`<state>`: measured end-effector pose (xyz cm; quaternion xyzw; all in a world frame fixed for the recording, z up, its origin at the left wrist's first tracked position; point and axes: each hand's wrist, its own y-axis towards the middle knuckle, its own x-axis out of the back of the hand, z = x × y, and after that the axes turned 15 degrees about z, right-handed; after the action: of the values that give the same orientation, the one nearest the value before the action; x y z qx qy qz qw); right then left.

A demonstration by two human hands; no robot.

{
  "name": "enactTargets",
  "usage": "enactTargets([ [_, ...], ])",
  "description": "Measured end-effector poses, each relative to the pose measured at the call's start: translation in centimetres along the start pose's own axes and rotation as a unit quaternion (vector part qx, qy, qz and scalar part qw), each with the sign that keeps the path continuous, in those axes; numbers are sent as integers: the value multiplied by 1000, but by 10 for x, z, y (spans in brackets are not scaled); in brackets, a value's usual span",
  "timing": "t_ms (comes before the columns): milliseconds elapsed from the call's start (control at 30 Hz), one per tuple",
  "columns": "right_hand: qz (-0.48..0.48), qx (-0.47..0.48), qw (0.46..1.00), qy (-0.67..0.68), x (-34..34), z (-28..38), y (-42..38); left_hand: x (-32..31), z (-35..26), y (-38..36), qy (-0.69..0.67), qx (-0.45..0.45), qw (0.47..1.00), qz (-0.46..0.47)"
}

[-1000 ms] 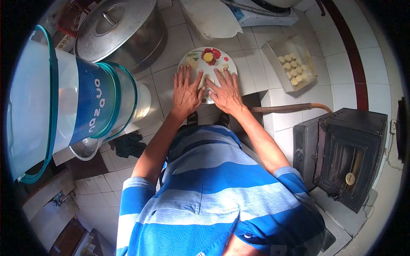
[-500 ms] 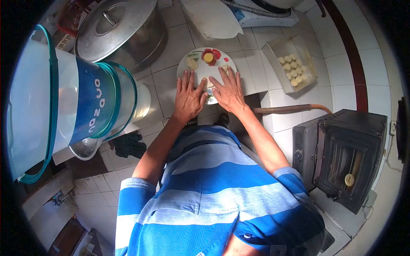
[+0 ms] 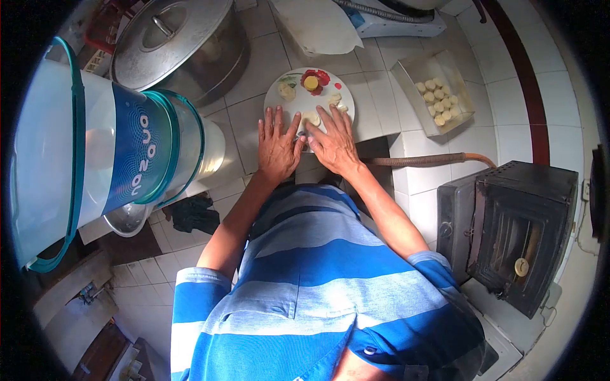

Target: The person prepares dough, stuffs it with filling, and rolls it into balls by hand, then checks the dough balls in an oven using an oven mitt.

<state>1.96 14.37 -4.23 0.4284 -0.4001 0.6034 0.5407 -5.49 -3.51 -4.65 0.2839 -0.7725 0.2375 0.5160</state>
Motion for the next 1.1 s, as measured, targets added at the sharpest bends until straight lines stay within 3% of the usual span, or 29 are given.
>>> enactTargets([
  [367,2,-31,1000,-2,-5,-5,-17,-5,-9,1,2,-39,999,20],
  [1100,26,11,999,-36,15,-32,10,-6,-17,7,7,-57,998,23],
])
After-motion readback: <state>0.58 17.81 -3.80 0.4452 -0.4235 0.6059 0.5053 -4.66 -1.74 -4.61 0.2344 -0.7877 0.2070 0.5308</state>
